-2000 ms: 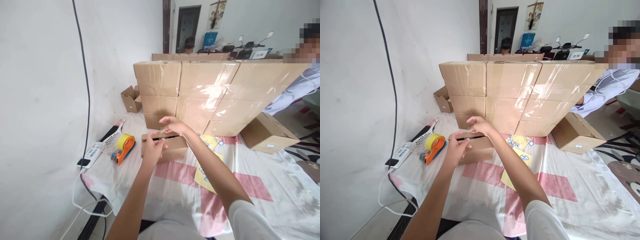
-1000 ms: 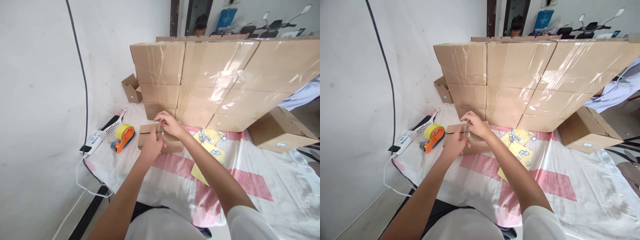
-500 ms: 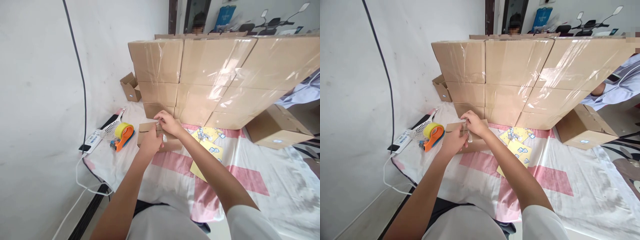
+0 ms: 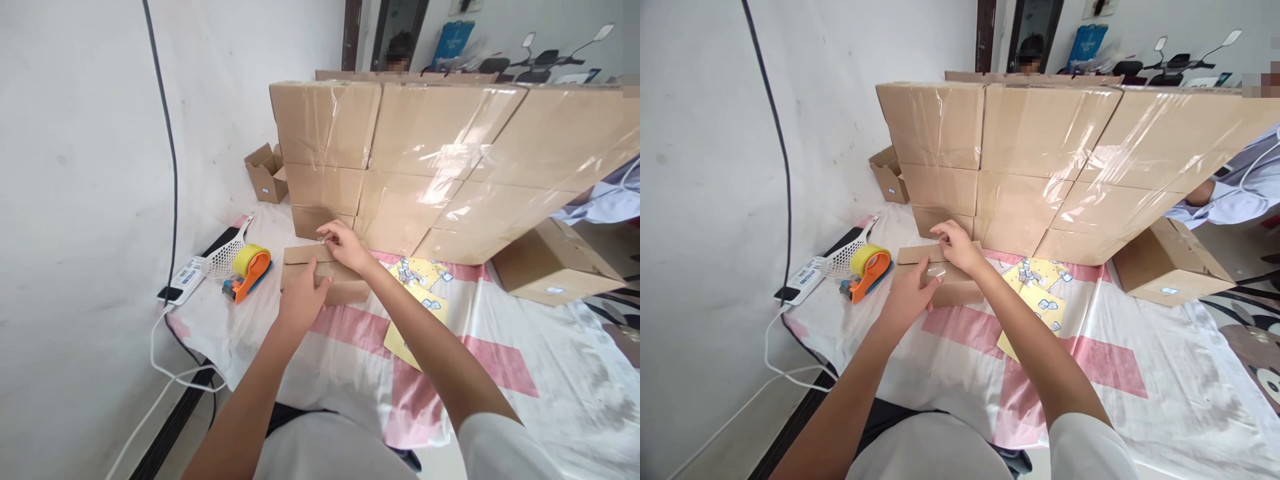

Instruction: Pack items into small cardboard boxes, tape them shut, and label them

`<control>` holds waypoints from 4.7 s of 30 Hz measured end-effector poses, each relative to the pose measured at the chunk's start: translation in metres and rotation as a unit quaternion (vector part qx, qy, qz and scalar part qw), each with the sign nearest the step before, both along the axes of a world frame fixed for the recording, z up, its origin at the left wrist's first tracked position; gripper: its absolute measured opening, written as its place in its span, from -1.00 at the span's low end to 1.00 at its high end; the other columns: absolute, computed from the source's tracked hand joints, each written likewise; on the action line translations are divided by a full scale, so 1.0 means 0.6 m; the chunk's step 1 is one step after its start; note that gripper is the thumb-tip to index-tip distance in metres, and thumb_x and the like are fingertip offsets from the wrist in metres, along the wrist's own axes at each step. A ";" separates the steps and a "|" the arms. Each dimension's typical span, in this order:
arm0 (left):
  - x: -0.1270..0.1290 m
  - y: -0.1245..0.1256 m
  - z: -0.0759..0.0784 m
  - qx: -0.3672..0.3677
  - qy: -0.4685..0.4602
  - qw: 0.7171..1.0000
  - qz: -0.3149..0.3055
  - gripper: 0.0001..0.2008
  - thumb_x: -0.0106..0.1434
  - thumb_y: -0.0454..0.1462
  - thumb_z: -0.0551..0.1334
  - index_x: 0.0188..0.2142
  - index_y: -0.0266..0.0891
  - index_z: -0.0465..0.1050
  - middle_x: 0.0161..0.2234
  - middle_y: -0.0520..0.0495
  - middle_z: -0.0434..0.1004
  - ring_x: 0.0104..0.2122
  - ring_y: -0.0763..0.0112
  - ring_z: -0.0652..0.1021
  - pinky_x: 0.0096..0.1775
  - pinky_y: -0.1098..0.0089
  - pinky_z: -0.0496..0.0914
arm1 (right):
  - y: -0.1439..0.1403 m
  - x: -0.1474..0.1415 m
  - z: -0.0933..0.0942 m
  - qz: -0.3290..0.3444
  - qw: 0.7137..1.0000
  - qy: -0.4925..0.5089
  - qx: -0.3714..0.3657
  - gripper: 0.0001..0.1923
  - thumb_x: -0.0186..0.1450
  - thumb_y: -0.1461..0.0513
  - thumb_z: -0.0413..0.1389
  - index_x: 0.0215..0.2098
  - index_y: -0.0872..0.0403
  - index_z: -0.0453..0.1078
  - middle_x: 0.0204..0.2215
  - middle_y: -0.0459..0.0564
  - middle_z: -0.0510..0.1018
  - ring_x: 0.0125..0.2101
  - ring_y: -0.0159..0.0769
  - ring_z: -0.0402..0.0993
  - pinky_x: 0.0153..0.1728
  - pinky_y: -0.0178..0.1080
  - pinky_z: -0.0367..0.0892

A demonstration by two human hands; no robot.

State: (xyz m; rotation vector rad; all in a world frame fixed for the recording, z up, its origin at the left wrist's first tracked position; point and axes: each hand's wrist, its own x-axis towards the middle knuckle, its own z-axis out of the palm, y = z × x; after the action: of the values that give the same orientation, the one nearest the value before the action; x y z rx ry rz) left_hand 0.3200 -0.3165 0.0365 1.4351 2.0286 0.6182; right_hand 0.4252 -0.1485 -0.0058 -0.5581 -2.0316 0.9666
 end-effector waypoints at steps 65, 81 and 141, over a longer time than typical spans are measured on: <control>-0.035 0.002 -0.015 -0.025 0.027 0.998 -0.054 -0.05 0.27 -0.06 0.26 0.49 -0.17 -0.21 -0.31 -0.05 0.67 -0.16 0.11 0.62 -0.32 0.34 0.28 | -0.015 -0.001 0.084 -0.064 0.950 -0.089 -0.292 -0.68 0.03 0.43 0.12 -0.26 0.05 0.47 -0.46 -0.11 0.52 -0.50 -0.40 0.43 -0.54 -0.37 0.30; -0.001 -0.013 -0.066 0.010 0.100 0.989 -0.104 -0.30 0.38 -0.01 0.16 0.44 0.17 -0.04 -0.44 0.07 0.60 -0.39 0.22 0.58 -0.32 0.37 0.27 | -0.001 -0.004 0.060 -0.084 0.972 -0.192 -0.109 -0.66 0.12 0.45 0.11 -0.17 0.05 0.48 -0.30 -0.06 0.51 -0.39 -0.38 0.44 -0.37 -0.30 0.36; 0.023 -0.039 -0.103 0.305 0.300 0.890 -0.155 -0.41 0.42 -0.23 0.08 0.39 -0.34 0.12 0.34 -0.32 0.27 0.33 -0.02 0.31 0.30 -0.06 0.19 | -0.032 0.045 0.079 -0.105 0.927 -0.361 0.009 -0.54 0.23 -0.20 0.16 -0.34 -0.01 0.53 -0.36 -0.11 0.61 -0.34 -0.31 0.43 -0.35 -0.28 0.08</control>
State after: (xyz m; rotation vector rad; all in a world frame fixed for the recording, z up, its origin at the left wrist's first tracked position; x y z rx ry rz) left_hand 0.3339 -0.3396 -0.0251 2.5288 2.0431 0.7806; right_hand 0.4520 -0.1679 0.0419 -1.2341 -2.5347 0.6561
